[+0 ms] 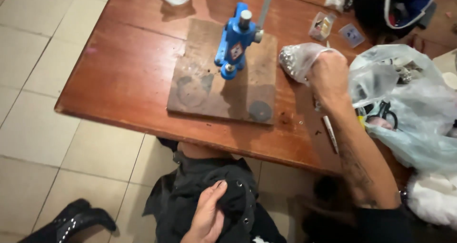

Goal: Installing metal grommets into a black garment piece using a manual hand press, marking positions with a pen, and trimming fabric with scissors.

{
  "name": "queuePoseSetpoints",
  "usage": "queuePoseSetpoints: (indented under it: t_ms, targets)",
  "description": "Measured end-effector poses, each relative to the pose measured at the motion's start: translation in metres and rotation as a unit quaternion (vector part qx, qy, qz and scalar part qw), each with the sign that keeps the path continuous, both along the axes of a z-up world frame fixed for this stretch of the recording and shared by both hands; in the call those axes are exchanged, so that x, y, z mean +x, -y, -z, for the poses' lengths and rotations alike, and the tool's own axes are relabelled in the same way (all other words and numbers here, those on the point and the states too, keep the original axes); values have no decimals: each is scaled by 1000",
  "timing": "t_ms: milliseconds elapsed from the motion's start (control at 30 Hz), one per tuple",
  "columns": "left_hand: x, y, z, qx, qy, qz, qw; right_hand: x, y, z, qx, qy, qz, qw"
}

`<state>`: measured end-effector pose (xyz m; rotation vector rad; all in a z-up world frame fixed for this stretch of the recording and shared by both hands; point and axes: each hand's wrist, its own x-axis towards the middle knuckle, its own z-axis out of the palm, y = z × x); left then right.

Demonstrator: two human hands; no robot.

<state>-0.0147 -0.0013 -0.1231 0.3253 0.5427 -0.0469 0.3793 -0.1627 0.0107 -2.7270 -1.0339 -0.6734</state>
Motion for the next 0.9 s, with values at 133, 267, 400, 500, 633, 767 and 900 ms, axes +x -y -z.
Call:
queuePoseSetpoints:
  t_ms: [133, 267, 400, 500, 633, 767, 900]
  targets:
    - [3, -2, 8, -7, 57, 14, 998, -40, -10, -31, 40, -5, 2, 999]
    - [4, -1, -2, -2, 14, 19, 1000, -59, -11, -49, 158, -100, 9, 982]
    - [5, -3, -4, -23, 42, 33, 998, -75, -11, -60, 256, -126, 5, 958]
    - [6, 1, 5, -14, 22, 6, 1000, -103, -27, -56, 395, -174, -48, 901]
    - [3, 2, 8, 1, 9, 10, 1000, -126, -71, -16, 502, -258, -135, 815]
    - [1, 1, 10, 4, 9, 12, 1000, -130, -109, 3, 561, -342, -63, 751]
    - [3, 1, 9, 3, 10, 0, 1000, -124, -133, 5, 542, -297, -64, 783]
